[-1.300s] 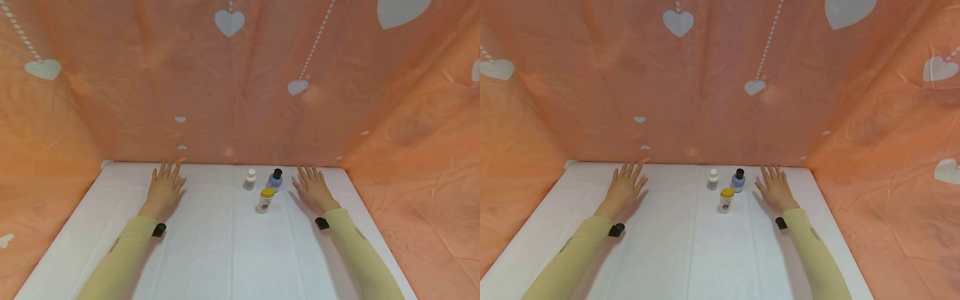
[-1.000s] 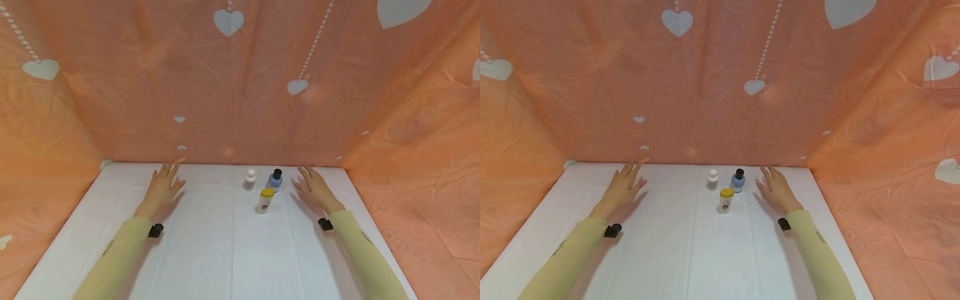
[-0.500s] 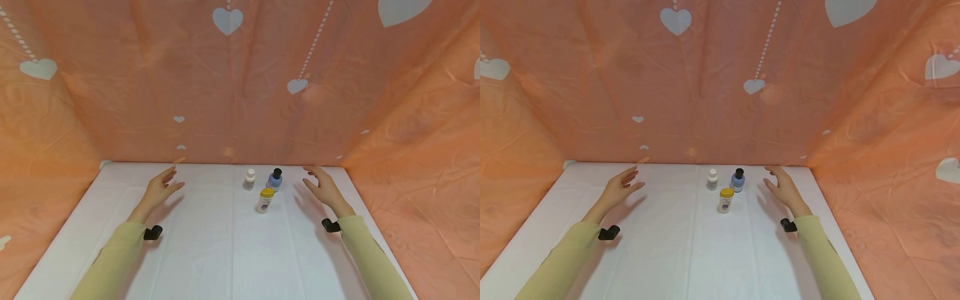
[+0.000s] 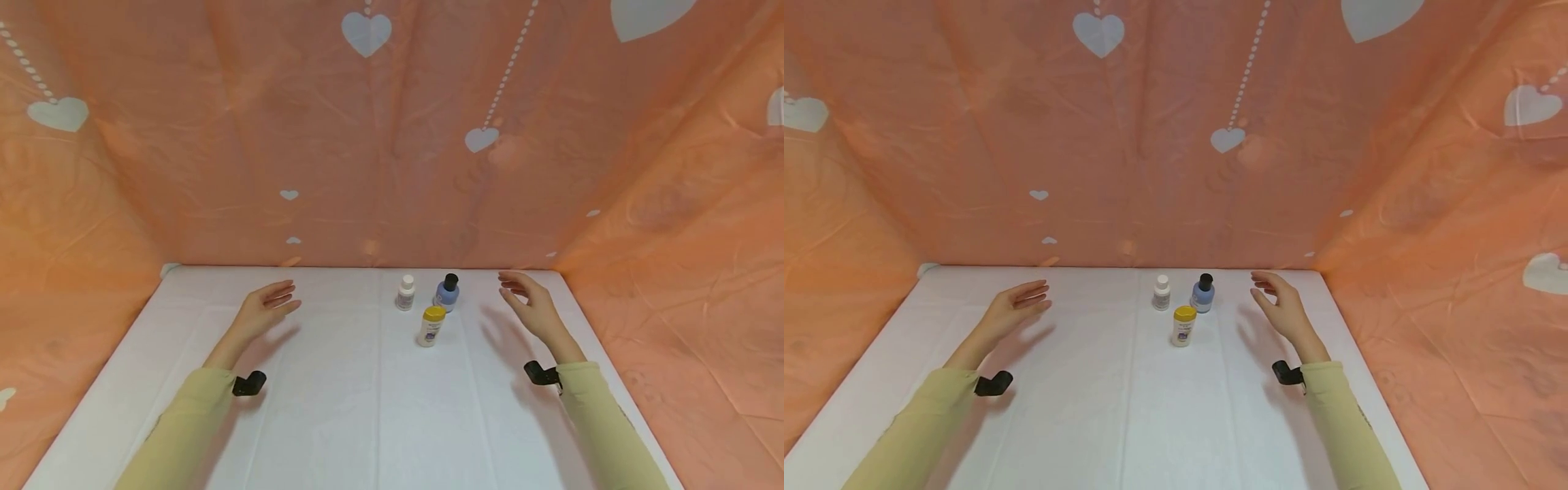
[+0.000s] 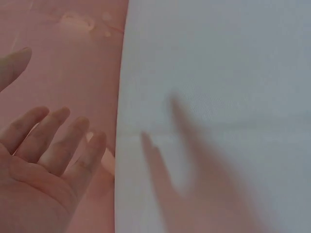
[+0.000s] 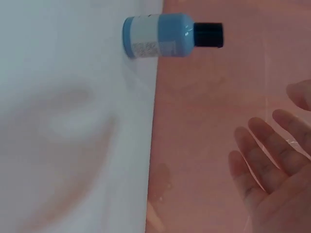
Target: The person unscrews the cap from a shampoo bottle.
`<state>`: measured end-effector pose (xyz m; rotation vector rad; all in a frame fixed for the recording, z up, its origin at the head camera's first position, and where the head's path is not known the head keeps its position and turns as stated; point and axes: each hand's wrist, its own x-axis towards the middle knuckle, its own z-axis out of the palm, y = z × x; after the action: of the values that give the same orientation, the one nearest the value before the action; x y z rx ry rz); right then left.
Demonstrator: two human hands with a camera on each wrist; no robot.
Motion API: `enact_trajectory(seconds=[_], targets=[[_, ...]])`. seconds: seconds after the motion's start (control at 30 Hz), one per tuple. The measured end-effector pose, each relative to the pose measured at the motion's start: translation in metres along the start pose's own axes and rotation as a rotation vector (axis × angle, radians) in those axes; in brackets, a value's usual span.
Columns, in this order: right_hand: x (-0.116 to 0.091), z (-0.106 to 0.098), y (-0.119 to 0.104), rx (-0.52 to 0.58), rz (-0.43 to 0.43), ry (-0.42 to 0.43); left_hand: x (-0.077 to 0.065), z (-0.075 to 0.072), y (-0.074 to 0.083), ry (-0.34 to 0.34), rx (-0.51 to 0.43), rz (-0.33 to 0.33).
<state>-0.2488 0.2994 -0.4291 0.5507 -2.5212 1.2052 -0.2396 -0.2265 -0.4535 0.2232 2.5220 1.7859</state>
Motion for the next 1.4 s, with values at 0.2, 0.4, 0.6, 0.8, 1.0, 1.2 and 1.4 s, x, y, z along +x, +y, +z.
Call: enact_trajectory(seconds=[0.2,0.4,0.6,0.8,1.0,1.2,1.4], targets=[[-0.003,0.002,-0.018,0.176,0.059,-0.026,0.000,0.011,0.005,-0.028,-0.108,0.033],[-0.009,0.007,-0.033,0.356,0.090,-0.037,-0.002,0.027,0.008,-0.058,-0.147,0.037],[-0.013,0.020,-0.011,0.452,0.133,-0.038,-0.002,0.047,0.008,-0.071,-0.180,0.046],[-0.014,0.030,-0.023,0.485,0.146,-0.079,0.001,0.068,0.007,-0.126,-0.196,0.068],[-0.014,0.036,-0.041,0.516,0.160,-0.103,0.004,0.089,0.011,-0.164,-0.244,0.085],[-0.012,0.051,-0.021,0.568,0.183,-0.108,0.007,0.106,0.016,-0.189,-0.282,0.096],[-0.011,0.061,-0.019,0.576,0.159,-0.127,0.008,0.129,0.021,-0.242,-0.310,0.074]])
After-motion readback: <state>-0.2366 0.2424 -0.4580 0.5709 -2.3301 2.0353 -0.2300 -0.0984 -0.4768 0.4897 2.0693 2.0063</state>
